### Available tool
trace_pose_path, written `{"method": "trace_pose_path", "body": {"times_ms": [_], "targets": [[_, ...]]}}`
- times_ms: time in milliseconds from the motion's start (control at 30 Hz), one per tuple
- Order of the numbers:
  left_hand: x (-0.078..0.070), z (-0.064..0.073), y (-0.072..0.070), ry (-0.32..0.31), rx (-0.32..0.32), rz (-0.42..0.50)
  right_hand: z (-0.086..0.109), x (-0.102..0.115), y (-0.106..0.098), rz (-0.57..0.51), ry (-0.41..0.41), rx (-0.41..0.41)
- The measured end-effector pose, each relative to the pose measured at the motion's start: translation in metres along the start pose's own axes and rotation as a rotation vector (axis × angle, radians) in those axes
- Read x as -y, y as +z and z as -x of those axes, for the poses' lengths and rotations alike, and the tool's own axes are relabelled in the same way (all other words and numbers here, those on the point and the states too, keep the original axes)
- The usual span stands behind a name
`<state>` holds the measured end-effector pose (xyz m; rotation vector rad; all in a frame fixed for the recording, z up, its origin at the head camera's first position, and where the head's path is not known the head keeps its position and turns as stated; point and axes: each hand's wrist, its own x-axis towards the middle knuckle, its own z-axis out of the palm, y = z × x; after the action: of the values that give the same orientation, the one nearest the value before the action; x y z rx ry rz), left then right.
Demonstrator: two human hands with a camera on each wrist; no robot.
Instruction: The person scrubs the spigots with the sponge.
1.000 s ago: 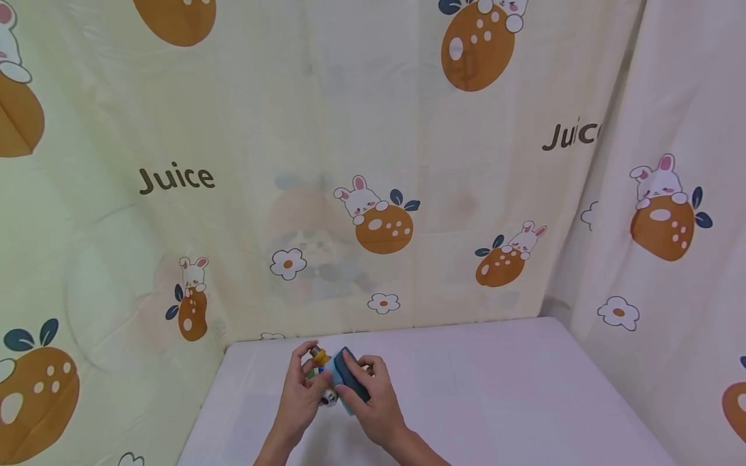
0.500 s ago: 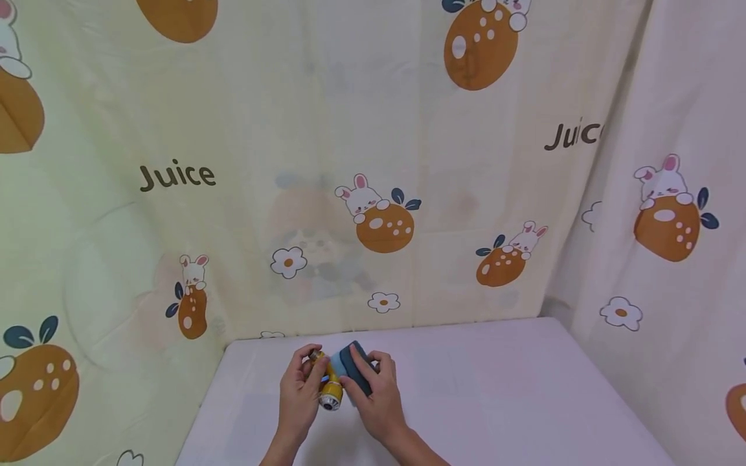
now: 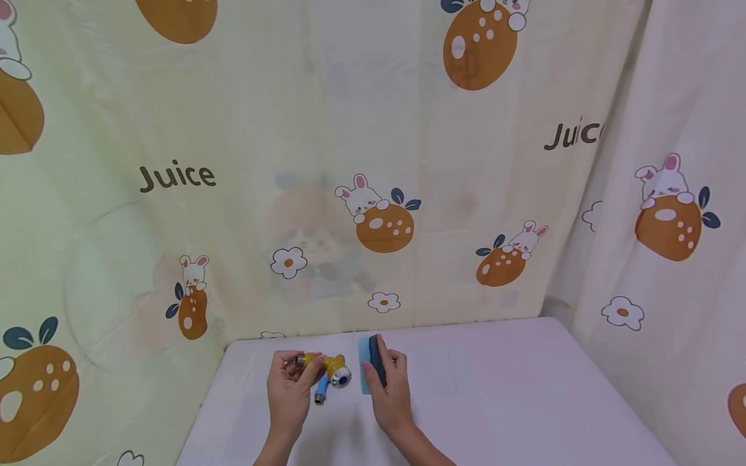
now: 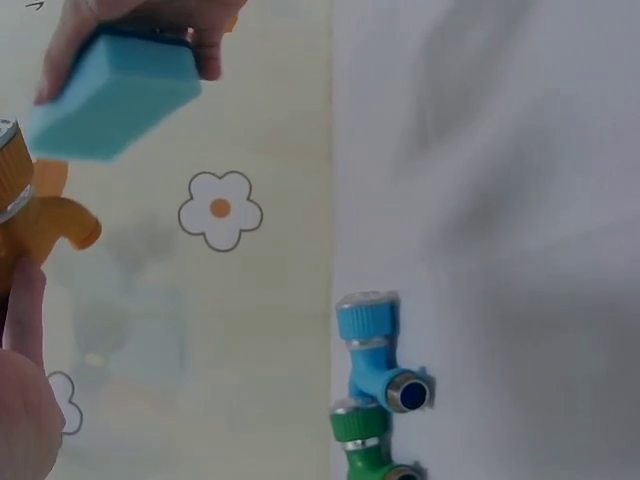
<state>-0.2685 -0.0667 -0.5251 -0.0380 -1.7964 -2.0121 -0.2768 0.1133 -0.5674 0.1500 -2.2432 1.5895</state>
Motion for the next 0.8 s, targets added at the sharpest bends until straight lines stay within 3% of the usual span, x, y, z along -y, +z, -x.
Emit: {"method": "trace_pose_path", "body": {"times_ms": [67, 200, 300, 400, 500, 600, 700, 800], "targets": [[0.001, -0.002, -0.002, -0.012, -0.04, -0.015, 0.003, 0.003, -0.001, -0.02, -0.044, -0.026], [0.002, -0.003, -0.001, -0.038, -0.11, -0.001, 0.013, 0.009, 0.0, -0.023, -0.254, -0.057], [0.001, -0.003, 0.001, -0.061, -0.111, 0.04, 0.02, 0.013, 0.004, -0.002, -0.401, -0.044], [-0.001, -0.003, 0.002, -0.09, -0.08, 0.048, 0.022, 0.016, 0.007, 0.035, -0.449, -0.031], [-0.004, -0.003, -0.001, -0.124, -0.001, 0.017, 0.022, 0.016, 0.008, 0.055, -0.431, -0.041], [-0.007, -0.003, -0.004, -0.13, 0.14, -0.07, 0.021, 0.015, 0.008, 0.035, -0.41, -0.056], [-0.006, -0.003, -0.007, -0.082, 0.307, -0.186, 0.018, 0.015, 0.007, 0.008, -0.415, -0.066], [-0.005, -0.002, -0.009, 0.002, 0.42, -0.298, 0.016, 0.017, 0.006, -0.004, -0.427, -0.061]]}}
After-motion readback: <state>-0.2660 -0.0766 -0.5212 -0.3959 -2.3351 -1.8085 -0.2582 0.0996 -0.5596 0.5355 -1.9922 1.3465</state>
